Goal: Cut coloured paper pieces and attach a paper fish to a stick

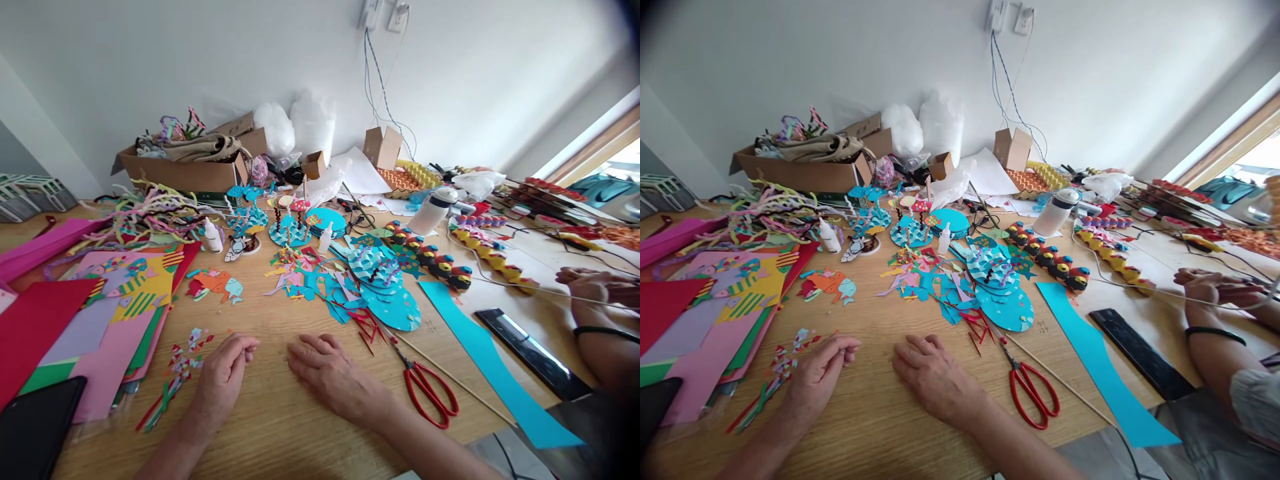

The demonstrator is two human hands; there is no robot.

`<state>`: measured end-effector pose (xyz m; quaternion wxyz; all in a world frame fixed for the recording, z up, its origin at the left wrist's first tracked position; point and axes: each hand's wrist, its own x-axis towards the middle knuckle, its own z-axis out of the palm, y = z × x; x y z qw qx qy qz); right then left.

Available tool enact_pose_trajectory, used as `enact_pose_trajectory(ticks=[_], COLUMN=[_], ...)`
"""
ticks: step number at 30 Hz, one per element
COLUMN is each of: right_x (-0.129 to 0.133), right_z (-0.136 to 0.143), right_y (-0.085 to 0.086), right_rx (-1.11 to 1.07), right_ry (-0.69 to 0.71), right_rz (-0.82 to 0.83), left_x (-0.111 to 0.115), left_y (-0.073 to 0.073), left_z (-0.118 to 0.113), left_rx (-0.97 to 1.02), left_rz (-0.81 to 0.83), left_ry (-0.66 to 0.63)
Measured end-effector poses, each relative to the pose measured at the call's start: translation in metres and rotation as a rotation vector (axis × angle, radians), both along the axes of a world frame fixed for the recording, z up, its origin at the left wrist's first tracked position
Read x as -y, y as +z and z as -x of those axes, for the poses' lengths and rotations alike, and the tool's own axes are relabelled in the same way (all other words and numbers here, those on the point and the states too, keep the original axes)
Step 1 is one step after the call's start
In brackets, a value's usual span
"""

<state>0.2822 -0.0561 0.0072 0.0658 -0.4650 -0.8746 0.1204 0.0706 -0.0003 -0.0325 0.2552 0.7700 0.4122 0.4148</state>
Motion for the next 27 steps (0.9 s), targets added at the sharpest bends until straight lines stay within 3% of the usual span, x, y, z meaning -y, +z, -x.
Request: enact_pose_trajectory(ticks=[7, 15, 21, 27], right_x=[0.002, 0.014, 0.008, 0.006], right_z=[-0.002, 0.001, 0.003, 0.016], right_y=[-0.010, -0.013, -0.022, -0.030], right_rx=[-0.080, -0.120, -0.191, -0.249], right_ry=[-0.278, -0.254, -0.463, -0.555], right_rz=[0.032, 0.064, 0.075, 0.095], left_x=[0.000, -0.001, -0.001, -0.001], left_y=[0.003, 0.005, 0.004, 0.001], left_z=[-0.002, -0.002, -0.002, -0.001], left_rx=[0.018, 0.008, 0.005, 0.011], left_rz=[-0.011, -0.027, 0.014, 0.004], left_ry=[-0.021, -0.011, 0.001, -0.008])
